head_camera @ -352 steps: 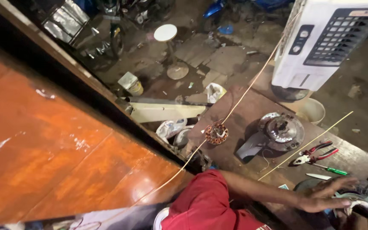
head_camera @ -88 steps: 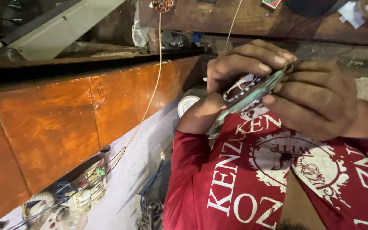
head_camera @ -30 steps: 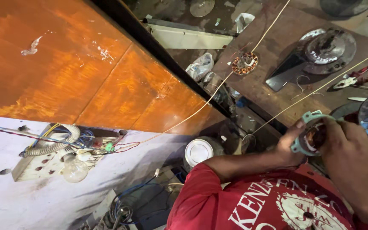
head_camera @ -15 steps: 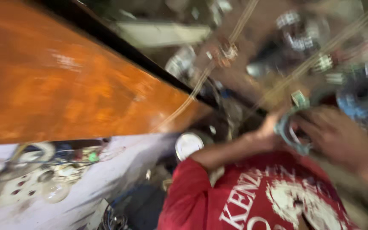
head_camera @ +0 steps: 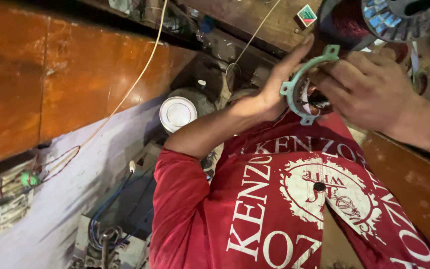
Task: The person works on a circular electrical component, likely a motor stator, by hand and with pliers. They adjust and secure copper windings and wires within the component's slots, occasionally rotating the part to access different sections.
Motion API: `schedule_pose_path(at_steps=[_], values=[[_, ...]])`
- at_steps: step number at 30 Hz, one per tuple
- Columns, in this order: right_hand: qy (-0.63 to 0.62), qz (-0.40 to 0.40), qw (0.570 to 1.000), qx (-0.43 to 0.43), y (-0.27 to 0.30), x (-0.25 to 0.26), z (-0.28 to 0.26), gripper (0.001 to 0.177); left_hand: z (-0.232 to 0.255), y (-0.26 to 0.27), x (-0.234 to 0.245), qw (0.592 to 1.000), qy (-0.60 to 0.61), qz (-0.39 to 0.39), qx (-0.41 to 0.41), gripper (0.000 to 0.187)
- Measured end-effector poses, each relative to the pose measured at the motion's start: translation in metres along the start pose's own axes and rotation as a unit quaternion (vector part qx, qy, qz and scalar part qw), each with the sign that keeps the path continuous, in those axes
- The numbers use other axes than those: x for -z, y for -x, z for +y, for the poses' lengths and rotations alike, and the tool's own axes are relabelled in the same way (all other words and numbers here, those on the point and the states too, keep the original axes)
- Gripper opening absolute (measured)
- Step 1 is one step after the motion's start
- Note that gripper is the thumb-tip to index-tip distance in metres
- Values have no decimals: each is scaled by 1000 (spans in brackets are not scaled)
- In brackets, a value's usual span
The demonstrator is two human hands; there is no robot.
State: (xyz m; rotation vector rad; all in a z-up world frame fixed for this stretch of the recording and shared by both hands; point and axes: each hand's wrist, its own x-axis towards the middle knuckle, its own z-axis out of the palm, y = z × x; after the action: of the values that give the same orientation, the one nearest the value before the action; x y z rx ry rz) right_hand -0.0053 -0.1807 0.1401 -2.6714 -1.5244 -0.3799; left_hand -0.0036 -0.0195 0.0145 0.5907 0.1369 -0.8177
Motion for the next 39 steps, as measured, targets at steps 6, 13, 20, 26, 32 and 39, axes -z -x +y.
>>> schedule_pose_path(at_steps=[6, 13, 20, 26, 32, 39], values=[[60, 5, 985, 160, 10, -3, 6, 36, 2, 3, 1, 988, 58, -61, 127, 69], [-23, -55, 978, 200, 27, -18, 11, 31, -8, -4, 1, 986, 25, -85, 141, 68], [46, -37, 943, 327, 33, -22, 15, 35, -29, -11, 6, 988, 18, -115, 104, 62], [61, -39, 923, 377, 39, -32, 17, 33, -45, -22, 18, 976, 30, -174, 123, 52], [-92, -49, 993, 55, 58, -12, 8, 39, -30, -7, 46, 975, -60, -122, -175, 58], [-97, 118, 985, -86, 27, -12, -32, 49, -16, -15, 48, 979, 170, -34, -104, 43]])
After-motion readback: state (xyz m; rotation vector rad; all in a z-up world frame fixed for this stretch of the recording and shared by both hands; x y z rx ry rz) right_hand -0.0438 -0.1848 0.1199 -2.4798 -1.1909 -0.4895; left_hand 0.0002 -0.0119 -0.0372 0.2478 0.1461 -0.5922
